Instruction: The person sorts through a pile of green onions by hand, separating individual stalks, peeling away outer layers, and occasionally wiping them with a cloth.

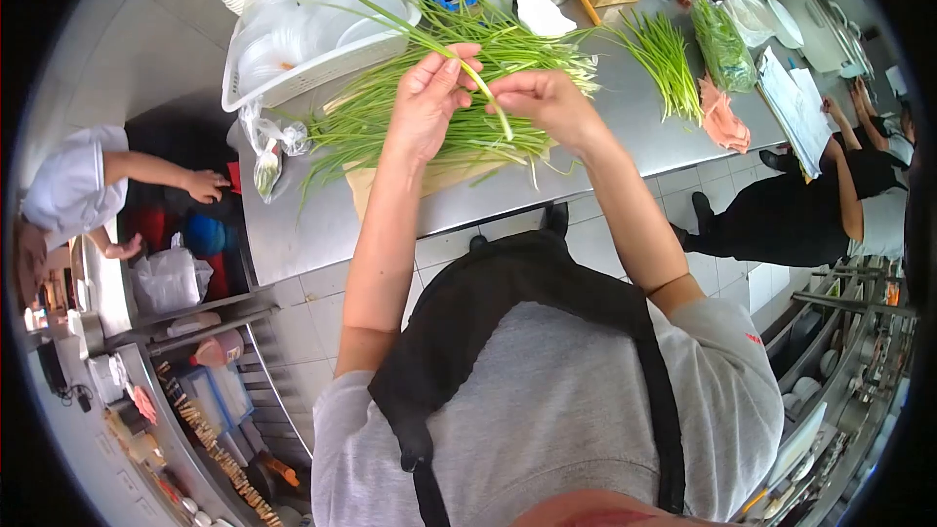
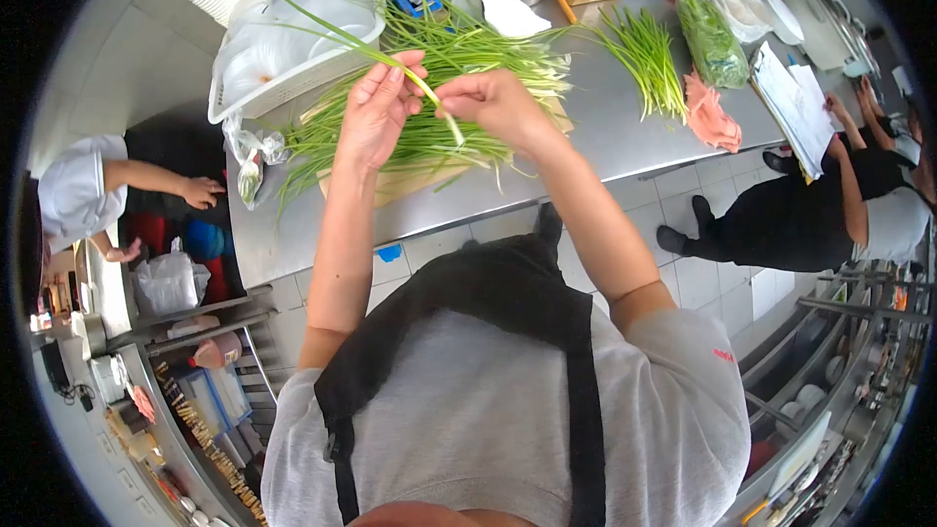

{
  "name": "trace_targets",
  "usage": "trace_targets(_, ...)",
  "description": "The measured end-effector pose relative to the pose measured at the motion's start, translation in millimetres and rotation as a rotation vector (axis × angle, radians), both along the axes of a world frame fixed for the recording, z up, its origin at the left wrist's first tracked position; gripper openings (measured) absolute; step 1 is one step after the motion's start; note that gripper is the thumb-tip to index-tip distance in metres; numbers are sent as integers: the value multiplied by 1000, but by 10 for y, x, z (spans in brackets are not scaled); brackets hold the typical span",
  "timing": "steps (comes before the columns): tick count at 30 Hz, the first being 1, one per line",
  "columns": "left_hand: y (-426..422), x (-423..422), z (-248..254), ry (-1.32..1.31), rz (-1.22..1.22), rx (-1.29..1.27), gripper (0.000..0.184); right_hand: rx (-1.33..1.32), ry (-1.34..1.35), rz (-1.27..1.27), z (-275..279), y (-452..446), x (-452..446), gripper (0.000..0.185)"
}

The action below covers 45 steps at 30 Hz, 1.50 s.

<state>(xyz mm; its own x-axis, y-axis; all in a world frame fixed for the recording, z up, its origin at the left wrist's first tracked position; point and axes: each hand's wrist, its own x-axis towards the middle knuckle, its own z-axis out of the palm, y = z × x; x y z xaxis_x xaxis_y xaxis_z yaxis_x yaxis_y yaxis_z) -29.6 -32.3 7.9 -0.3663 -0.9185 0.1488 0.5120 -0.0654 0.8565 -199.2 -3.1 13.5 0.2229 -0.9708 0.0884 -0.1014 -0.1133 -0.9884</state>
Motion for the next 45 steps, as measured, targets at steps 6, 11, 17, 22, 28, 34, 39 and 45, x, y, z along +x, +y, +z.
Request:
trace_targets(6, 36, -9, -53, 47, 11, 64, 28, 185, -40, -18, 142, 67, 64, 8)
trace_targets(11, 81, -48, -48, 17, 66, 92, 25, 183, -29, -40, -2, 41, 86, 5)
trace_targets(17, 8, 196, -104, 430, 239, 122, 15, -106, 550, -175, -134, -42, -140, 3)
trace_targets(22, 48, 266, -71, 384, 215, 111, 16, -707, 853, -402, -334, -681, -382, 8)
trace_targets(28, 165, 292, -81, 350, 179, 144, 19, -551, 1223, -238, -139, -942, -482, 9)
trace_targets(34, 155, 451, -210, 365, 229, 183, 18, -712, 869, -428, 1185, -500, -725, 11)
trace_targets(39, 110, 312, -200, 341, 233, 203, 17, -596, 719, -333, 805, -574, -950, 13)
trace_targets(45, 21, 320, -210, 444, 353, 189, 14, -441, 1282, -200, -159, -480, -819, 13)
